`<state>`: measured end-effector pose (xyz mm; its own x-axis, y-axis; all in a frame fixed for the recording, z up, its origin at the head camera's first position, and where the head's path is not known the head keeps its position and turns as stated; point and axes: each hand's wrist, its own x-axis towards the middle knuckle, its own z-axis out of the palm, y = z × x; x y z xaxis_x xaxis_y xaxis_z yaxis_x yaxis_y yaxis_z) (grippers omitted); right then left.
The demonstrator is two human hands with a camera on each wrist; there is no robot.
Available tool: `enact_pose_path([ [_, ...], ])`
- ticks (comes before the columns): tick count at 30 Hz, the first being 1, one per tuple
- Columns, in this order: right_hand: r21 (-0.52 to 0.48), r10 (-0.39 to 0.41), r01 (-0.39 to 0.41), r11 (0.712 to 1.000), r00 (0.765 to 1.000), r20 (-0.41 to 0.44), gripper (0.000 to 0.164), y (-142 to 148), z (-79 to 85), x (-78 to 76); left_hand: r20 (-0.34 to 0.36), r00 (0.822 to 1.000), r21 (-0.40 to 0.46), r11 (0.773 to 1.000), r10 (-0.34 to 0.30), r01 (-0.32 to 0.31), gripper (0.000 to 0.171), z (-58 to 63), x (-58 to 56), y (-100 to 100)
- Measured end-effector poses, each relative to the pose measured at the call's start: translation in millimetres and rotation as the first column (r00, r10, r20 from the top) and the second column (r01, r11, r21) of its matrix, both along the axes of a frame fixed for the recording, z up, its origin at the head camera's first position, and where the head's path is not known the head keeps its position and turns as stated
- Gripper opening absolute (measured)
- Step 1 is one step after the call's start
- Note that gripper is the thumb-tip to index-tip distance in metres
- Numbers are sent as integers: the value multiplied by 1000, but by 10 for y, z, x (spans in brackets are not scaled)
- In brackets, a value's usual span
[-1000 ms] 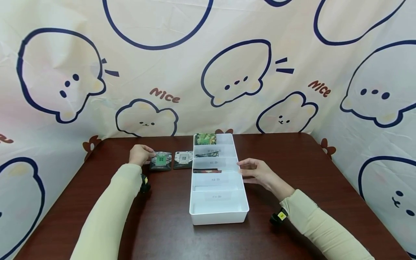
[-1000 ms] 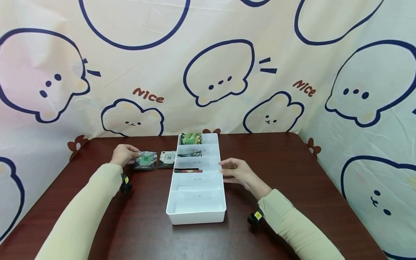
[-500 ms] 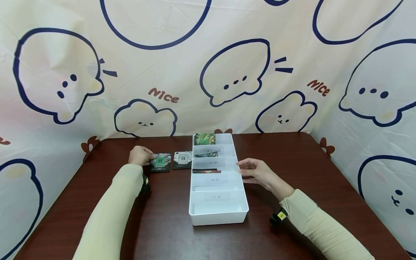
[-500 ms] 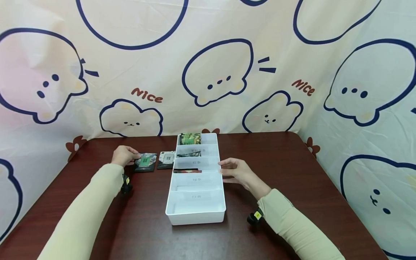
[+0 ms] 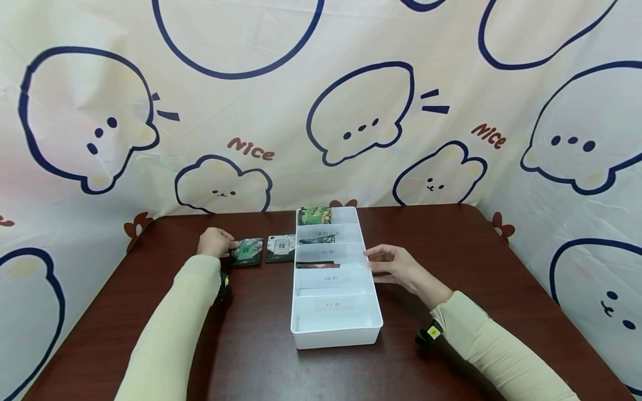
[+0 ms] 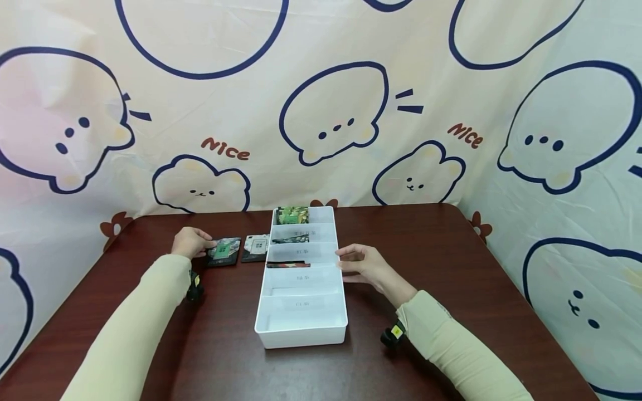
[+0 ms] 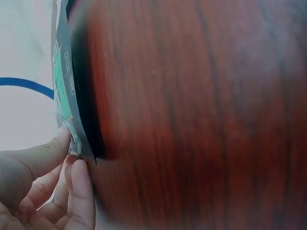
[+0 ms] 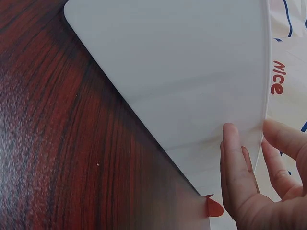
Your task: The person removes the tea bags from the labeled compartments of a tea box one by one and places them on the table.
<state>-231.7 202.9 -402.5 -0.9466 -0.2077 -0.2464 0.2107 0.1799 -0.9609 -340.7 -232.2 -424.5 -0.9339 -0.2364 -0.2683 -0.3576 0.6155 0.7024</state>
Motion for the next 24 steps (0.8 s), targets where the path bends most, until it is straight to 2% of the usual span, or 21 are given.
enact_pose_path([
  [6,-1,3,-3,1000,1000,4,43,-15,-12,-4,-25,1000,38,999,9,-8,23,28,26,-48],
  [11,0,-3,3,1000,1000,8,42,-24,-12,-10,-70,998,108,994,4,4,29,138,53,-91],
  [17,9,-13,13,1000,1000,6,41,-7,-16,-14,-103,994,237,969,-45,68,38,355,104,-6],
  [21,13,-10,10,1000,1000,-1,43,1,-9,-9,-122,987,285,948,-108,140,42,553,176,158],
  [24,8,-6,6,1000,1000,0,44,-1,-7,-1,-146,972,290,932,-182,218,45,712,277,320],
])
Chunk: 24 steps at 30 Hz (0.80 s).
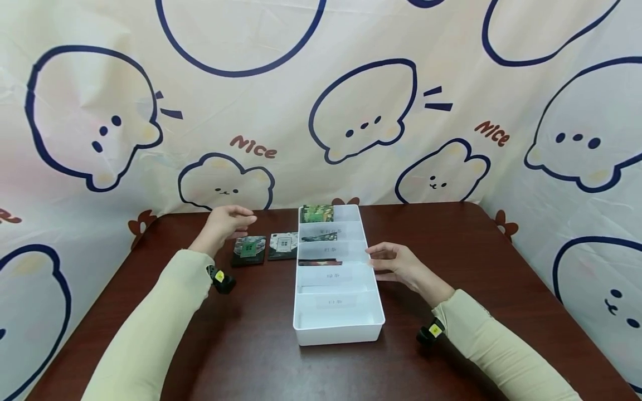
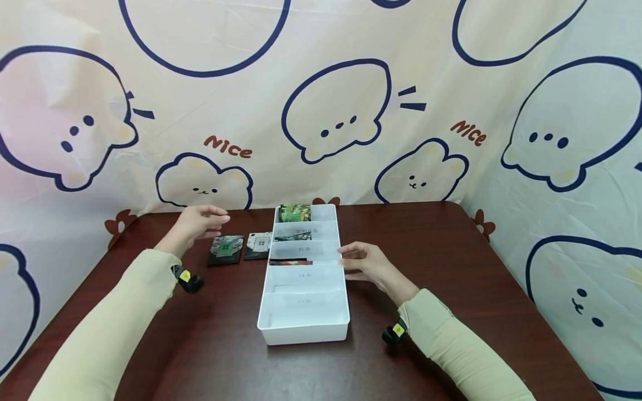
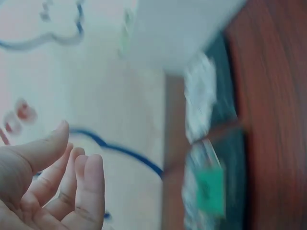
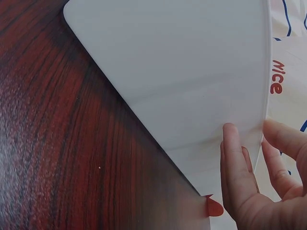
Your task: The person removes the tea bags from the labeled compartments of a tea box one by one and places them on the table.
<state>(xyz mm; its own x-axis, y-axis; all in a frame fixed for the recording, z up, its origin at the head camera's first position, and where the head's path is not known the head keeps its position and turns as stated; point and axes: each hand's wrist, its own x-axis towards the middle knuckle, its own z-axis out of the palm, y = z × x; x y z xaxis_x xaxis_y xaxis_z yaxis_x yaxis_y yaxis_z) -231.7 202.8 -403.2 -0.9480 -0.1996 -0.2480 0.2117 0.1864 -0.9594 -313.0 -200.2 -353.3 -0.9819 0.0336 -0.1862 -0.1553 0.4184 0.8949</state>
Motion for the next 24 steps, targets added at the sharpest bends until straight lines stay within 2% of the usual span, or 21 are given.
enact_pose_path([
  [5,-2,0,0,1000,1000,0,43,-2,0,8,-80,987,-36,990,-139,136,42,193,211,278],
  [10,3,-2,2,1000,1000,3,43,-4,-3,7,-133,964,-51,973,-232,227,34,246,415,521],
  [17,-7,7,-7,1000,1000,-1,44,-6,1,9,-133,946,-33,956,-295,293,28,120,645,742],
  [24,-13,8,-8,1000,1000,4,43,-4,4,12,-94,946,-48,951,-309,306,28,-72,740,844],
])
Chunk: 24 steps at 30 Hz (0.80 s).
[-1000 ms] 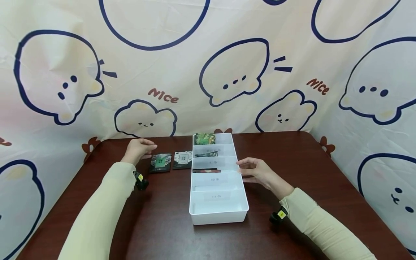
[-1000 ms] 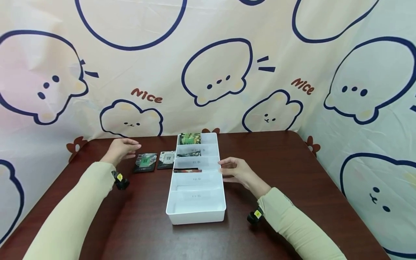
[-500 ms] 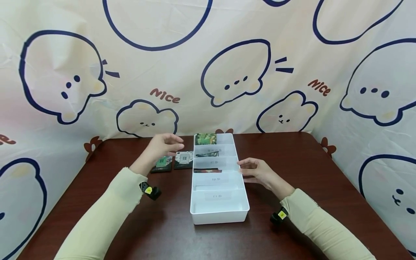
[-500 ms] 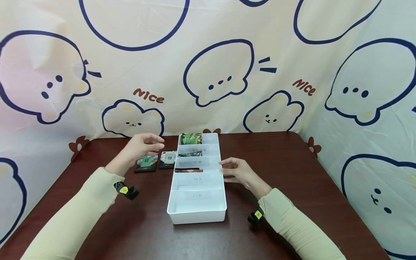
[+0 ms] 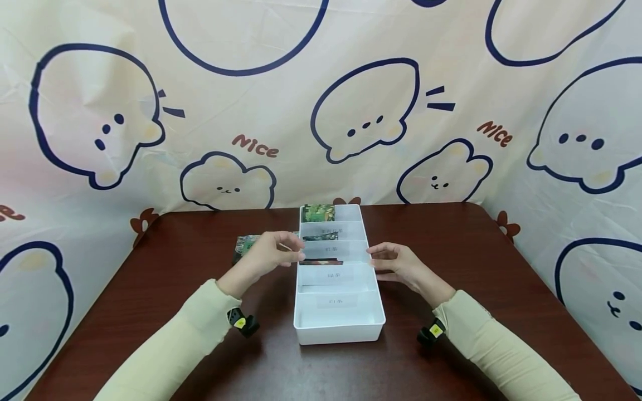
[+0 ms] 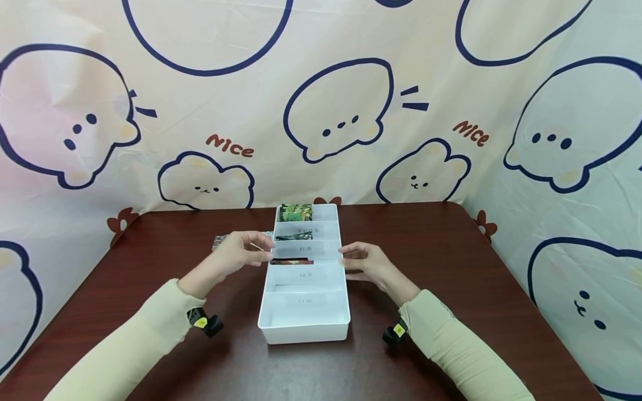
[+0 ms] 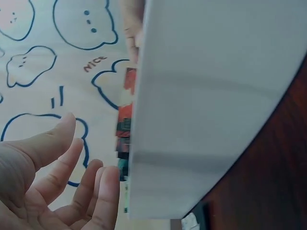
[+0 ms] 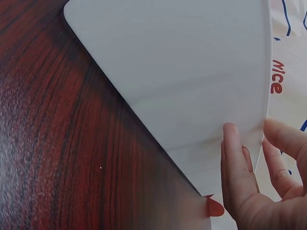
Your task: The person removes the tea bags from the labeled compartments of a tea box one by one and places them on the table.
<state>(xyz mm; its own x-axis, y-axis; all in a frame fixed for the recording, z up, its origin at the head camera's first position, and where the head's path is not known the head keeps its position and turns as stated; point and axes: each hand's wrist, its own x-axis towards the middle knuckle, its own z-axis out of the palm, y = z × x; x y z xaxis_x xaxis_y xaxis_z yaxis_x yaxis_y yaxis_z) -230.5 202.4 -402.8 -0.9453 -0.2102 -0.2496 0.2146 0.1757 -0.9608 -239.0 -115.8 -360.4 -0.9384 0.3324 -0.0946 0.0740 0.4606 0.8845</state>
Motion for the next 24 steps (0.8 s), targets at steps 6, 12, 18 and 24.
enact_pose_path([
  [6,-2,5,-5,1000,1000,0,42,3,1,1,-11,1000,-28,1000,5,-5,23,-111,22,19],
  [12,-11,4,-4,1000,1000,4,40,5,-5,0,-14,1000,-30,999,13,-13,19,-171,32,34],
  [18,-2,0,0,1000,1000,5,40,2,0,-2,-21,999,-74,997,25,-26,16,-210,27,61],
  [24,-3,3,-3,1000,1000,7,41,3,-1,0,-34,999,-91,995,28,-31,10,-252,22,80],
])
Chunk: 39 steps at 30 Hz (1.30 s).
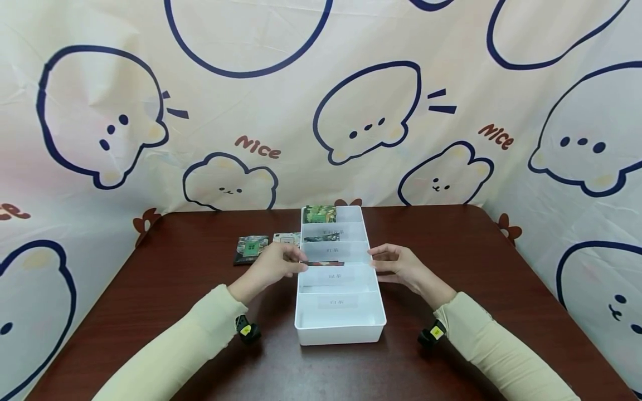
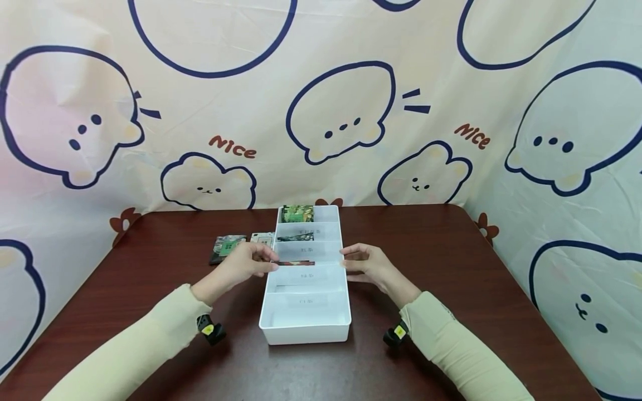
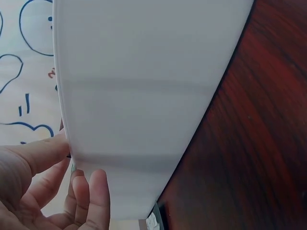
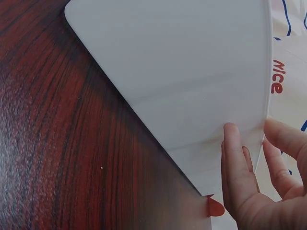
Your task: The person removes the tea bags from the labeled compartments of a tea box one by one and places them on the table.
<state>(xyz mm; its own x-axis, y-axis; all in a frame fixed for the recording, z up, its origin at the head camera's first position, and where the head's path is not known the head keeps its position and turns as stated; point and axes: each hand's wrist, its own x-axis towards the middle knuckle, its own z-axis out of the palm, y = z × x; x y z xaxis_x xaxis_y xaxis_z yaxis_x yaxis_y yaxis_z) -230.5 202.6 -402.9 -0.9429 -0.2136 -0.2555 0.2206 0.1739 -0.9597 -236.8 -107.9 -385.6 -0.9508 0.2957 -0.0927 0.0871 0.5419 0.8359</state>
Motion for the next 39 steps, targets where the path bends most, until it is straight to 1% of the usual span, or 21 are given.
enact_pose_path([
  [8,-2,4,-4,1000,1000,-7,43,6,-19,-5,-10,1000,-25,999,25,-25,4,14,14,22],
  [17,-5,-4,4,1000,1000,-2,42,3,-19,-7,-25,998,-52,997,51,-52,6,64,55,30],
  [23,-7,0,0,1000,1000,-1,44,5,-14,-7,-22,998,-40,997,67,-68,8,80,56,30],
  [30,-17,-9,9,1000,1000,3,43,2,-7,-8,-43,998,-25,998,53,-54,8,90,54,18],
  [36,-17,-6,6,1000,1000,3,43,3,-7,-7,-45,998,11,999,43,-43,9,106,55,-6],
  [39,-9,-6,6,1000,1000,1,42,5,-6,-7,-52,998,44,999,33,-31,12,141,61,-19],
])
